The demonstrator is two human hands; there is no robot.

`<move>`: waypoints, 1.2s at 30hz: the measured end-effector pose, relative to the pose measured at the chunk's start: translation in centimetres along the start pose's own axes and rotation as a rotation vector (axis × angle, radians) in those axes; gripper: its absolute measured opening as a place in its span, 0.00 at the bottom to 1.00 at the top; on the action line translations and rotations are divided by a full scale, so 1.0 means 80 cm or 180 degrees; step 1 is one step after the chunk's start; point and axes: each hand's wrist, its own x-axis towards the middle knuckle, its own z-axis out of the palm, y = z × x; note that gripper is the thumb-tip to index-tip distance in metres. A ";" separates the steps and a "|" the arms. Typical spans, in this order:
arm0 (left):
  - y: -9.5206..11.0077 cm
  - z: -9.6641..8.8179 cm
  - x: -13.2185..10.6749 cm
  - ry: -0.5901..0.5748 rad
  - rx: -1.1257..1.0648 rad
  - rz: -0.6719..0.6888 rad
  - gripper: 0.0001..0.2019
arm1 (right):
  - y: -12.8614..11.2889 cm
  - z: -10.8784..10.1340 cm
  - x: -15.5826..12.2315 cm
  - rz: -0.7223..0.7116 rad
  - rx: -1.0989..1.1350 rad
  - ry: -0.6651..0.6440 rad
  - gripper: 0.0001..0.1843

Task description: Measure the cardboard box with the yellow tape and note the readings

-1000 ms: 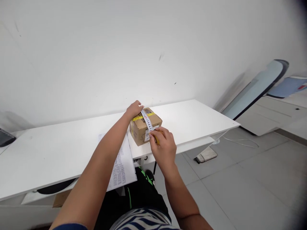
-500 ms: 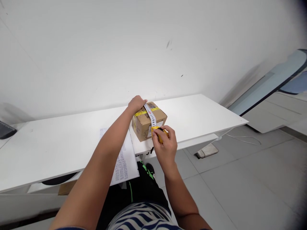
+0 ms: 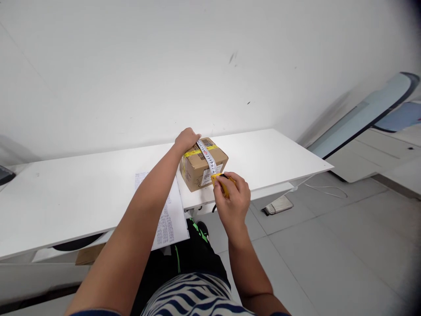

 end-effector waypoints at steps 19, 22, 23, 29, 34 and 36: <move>-0.006 -0.001 0.001 -0.0053 0.0826 0.0217 0.13 | 0.002 -0.041 0.055 -0.0643 -0.0212 -0.0433 0.09; -0.003 -0.002 -0.003 -0.0155 0.1082 0.0167 0.11 | 0.005 -0.046 0.072 -0.0937 -0.0266 -0.0710 0.09; -0.001 -0.003 -0.004 -0.0185 0.1171 0.0148 0.10 | 0.006 -0.048 0.078 -0.1039 -0.0281 -0.0798 0.09; 0.003 -0.005 -0.008 -0.0252 0.1284 0.0140 0.11 | 0.012 -0.054 0.126 -0.1448 -0.0288 -0.1457 0.11; 0.003 -0.005 -0.007 -0.0296 0.1243 0.0149 0.11 | 0.012 -0.058 0.151 -0.1421 -0.0322 -0.1809 0.12; 0.003 -0.005 -0.007 -0.0290 0.1232 0.0136 0.12 | 0.011 -0.056 0.147 -0.1412 -0.0351 -0.1792 0.12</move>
